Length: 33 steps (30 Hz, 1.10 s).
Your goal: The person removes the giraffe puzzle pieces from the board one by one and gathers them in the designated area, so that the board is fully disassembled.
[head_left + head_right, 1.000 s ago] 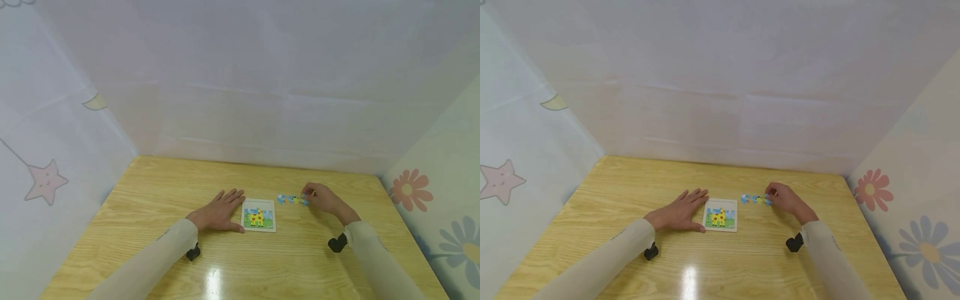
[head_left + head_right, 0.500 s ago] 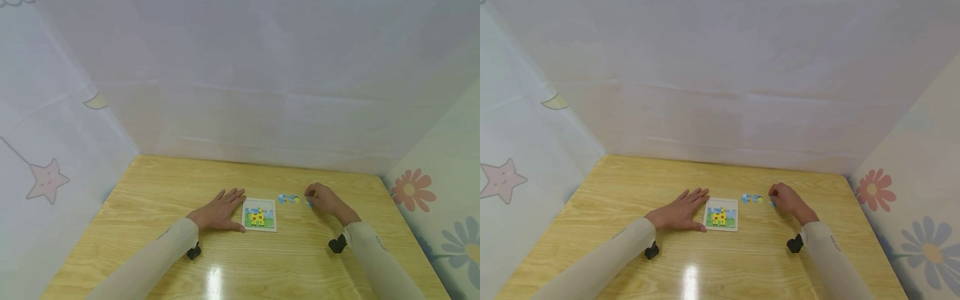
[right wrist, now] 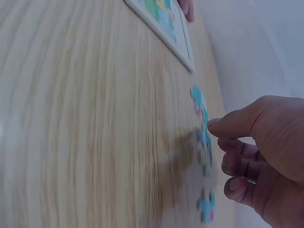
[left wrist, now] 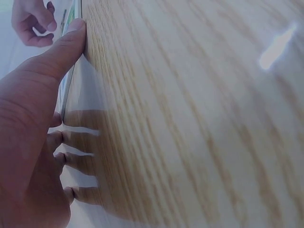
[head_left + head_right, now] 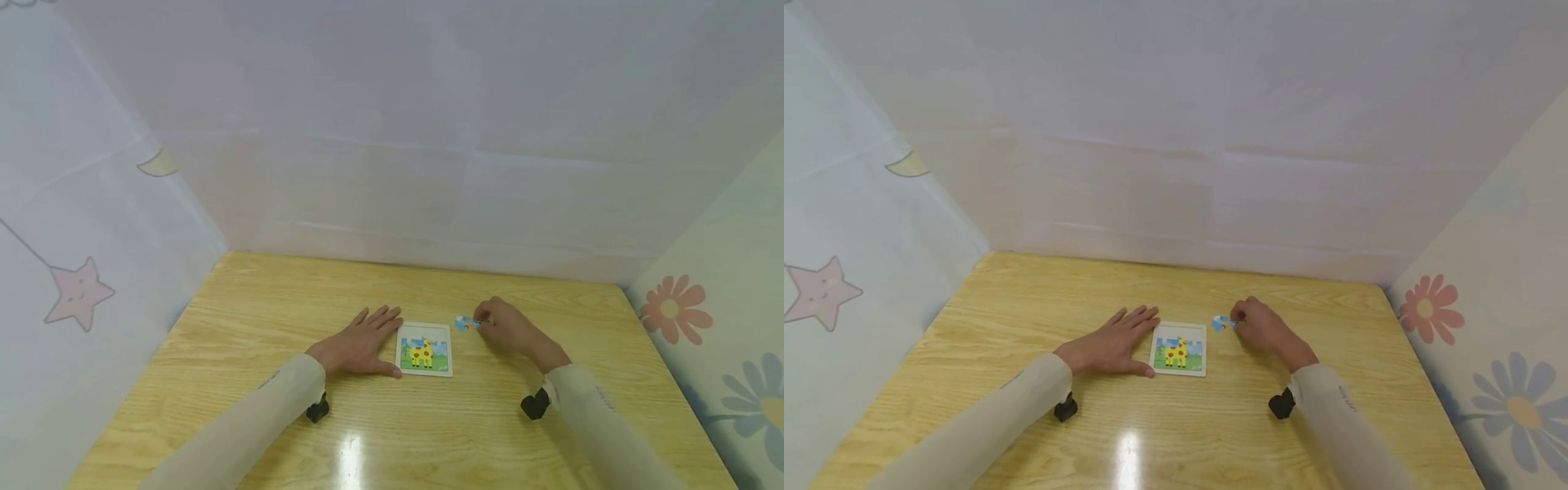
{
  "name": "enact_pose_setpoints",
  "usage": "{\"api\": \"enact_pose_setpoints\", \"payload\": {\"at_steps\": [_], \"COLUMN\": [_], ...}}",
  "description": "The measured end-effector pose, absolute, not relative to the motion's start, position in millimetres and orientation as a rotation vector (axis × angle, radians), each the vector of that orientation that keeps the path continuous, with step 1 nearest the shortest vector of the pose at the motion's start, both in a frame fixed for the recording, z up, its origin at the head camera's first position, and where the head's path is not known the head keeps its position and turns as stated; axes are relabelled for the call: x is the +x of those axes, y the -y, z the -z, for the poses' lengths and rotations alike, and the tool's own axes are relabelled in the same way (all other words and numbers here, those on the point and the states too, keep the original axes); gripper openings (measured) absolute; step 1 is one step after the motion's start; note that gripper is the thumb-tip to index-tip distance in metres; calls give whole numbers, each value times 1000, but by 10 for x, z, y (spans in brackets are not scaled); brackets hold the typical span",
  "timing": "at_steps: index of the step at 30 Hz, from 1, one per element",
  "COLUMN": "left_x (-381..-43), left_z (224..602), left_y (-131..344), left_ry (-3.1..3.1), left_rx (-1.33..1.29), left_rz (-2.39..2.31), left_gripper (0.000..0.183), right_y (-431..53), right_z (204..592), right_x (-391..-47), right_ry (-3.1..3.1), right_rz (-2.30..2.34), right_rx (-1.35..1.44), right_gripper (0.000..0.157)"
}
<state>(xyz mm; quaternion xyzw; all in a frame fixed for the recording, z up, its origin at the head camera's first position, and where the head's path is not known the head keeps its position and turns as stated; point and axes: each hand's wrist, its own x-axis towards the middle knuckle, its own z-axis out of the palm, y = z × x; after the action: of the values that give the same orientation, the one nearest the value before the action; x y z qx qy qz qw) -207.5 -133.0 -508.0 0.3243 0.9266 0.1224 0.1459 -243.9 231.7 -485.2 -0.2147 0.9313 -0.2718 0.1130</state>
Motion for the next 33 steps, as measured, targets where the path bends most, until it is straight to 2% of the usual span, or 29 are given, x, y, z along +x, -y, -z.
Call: {"api": "enact_pose_setpoints", "payload": {"at_steps": [17, 27, 33], "left_x": [-2072, -2069, -2071], "left_z": [5068, 5064, 5065], "left_y": [1325, 1313, 1316], "left_ry": [-2670, -2670, -2666], "left_rx": [930, 929, 927], "left_rz": [-357, -363, -359], "left_gripper": [111, 110, 110], "right_y": [-1437, -1218, -1182], "right_z": [4871, 4869, 4871], "right_x": [-2288, -2257, -2255], "right_ry": [-2602, -2537, -2492], "right_rz": [714, 691, 693], "right_rx": [-823, -848, -832], "right_gripper": [21, 19, 25]}}
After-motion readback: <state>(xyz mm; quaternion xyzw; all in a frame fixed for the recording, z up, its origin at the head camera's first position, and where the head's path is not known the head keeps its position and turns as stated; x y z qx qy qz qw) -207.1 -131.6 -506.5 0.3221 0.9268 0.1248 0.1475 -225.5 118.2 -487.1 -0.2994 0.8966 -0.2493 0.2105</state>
